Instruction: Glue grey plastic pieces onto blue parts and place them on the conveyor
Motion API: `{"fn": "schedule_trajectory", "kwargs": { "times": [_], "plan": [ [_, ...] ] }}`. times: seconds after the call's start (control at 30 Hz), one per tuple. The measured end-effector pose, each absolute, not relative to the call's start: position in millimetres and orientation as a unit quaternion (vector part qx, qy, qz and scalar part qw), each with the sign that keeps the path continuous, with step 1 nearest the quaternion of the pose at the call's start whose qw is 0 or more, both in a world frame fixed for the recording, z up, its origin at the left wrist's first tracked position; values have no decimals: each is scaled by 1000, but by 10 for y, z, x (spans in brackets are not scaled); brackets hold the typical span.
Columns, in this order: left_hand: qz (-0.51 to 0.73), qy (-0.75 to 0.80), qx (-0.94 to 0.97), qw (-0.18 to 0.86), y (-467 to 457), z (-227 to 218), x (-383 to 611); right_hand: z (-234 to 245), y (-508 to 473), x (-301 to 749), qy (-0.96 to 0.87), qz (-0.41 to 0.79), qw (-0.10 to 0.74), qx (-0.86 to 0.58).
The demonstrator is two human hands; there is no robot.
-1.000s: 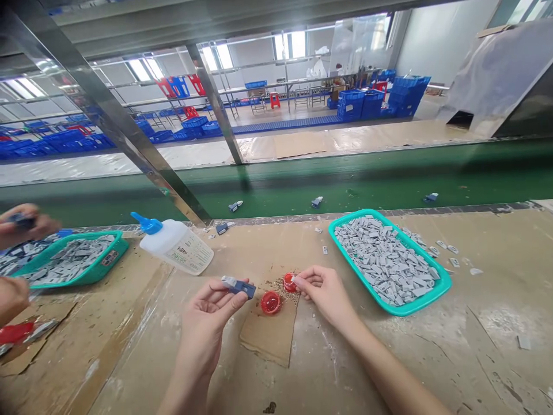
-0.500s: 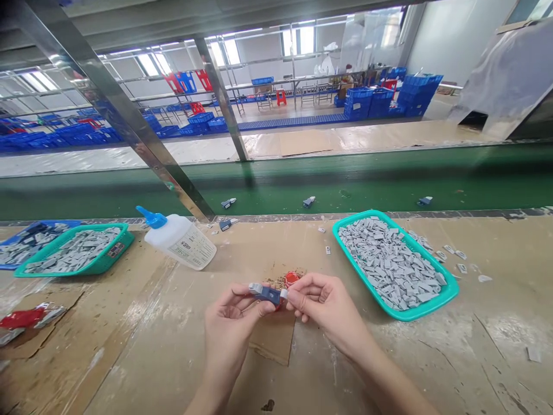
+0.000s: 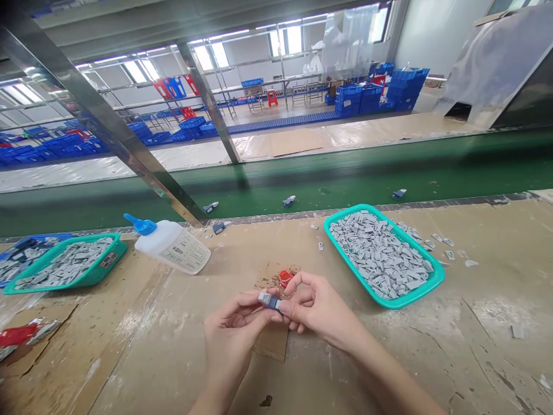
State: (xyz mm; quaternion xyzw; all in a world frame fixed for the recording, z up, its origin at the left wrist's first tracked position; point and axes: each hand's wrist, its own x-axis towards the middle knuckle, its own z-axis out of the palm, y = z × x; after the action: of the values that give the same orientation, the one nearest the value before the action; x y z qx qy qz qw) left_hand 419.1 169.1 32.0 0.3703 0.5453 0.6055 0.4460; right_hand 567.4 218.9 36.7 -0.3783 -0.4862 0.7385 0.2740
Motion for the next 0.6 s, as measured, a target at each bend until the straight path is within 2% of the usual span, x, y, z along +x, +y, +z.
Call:
{"fn": "schedule_trajectory", "kwargs": {
  "times": [0.2, 0.43, 0.53, 0.6],
  "plan": [
    [589, 539, 363, 481, 1726, 370, 4241, 241, 2200, 5735, -493, 734, 266, -385],
    [516, 496, 378, 587, 1864, 464, 4163, 365, 2174, 5697, -451, 739, 333, -375],
    [493, 481, 423, 589, 1984, 474, 4112, 421, 2255, 5829, -486, 697, 342, -401],
    [495, 486, 455, 559, 2099, 458, 4063, 415, 2372, 6036, -512, 617, 375, -465]
  ]
}}
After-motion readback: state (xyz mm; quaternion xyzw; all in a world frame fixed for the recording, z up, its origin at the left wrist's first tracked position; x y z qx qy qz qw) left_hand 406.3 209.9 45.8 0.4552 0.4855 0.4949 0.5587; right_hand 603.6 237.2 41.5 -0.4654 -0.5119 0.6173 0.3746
